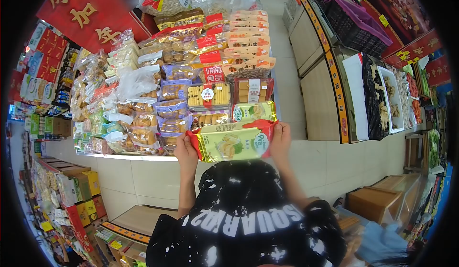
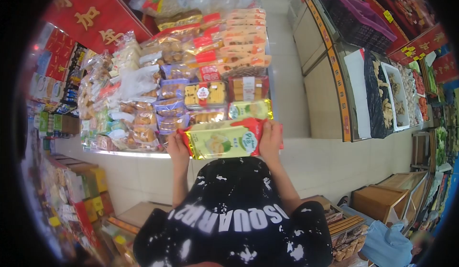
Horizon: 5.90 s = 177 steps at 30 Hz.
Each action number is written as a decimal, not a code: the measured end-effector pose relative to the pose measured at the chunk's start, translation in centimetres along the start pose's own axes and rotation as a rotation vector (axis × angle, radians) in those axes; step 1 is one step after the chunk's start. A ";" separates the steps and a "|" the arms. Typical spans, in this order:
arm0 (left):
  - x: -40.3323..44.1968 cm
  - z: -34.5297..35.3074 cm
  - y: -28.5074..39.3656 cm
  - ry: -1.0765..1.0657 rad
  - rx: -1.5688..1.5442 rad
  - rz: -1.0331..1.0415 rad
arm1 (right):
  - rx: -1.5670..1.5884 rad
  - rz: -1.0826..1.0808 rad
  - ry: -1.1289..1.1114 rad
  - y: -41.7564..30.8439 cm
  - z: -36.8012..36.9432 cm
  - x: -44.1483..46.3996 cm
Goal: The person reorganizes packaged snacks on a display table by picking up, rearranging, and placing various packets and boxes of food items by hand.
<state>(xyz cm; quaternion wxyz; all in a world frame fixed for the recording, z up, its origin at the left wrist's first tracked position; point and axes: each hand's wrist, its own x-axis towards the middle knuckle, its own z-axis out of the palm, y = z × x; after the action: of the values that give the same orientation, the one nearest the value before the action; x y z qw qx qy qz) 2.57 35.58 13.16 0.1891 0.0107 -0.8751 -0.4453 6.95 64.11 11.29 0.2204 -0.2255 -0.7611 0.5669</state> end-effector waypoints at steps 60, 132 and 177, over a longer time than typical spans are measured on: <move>-0.6 10.7 -3.3 -0.532 -0.015 -0.071 | -0.590 -0.010 -0.062 7.4 -7.4 3.3; 4.2 16.5 2.8 -0.497 -0.072 -0.103 | -0.303 0.034 0.005 10.9 -9.1 11.2; -1.1 10.1 -6.5 -0.940 0.027 -0.088 | -0.119 0.645 -0.106 16.1 -8.3 1.5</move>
<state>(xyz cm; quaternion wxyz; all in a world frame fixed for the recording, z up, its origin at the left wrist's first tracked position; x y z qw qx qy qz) -0.78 39.73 2.32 -0.2468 -0.1526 -0.8703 -0.3979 12.19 75.43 -1.94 -0.0238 -0.4375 -0.6926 0.5729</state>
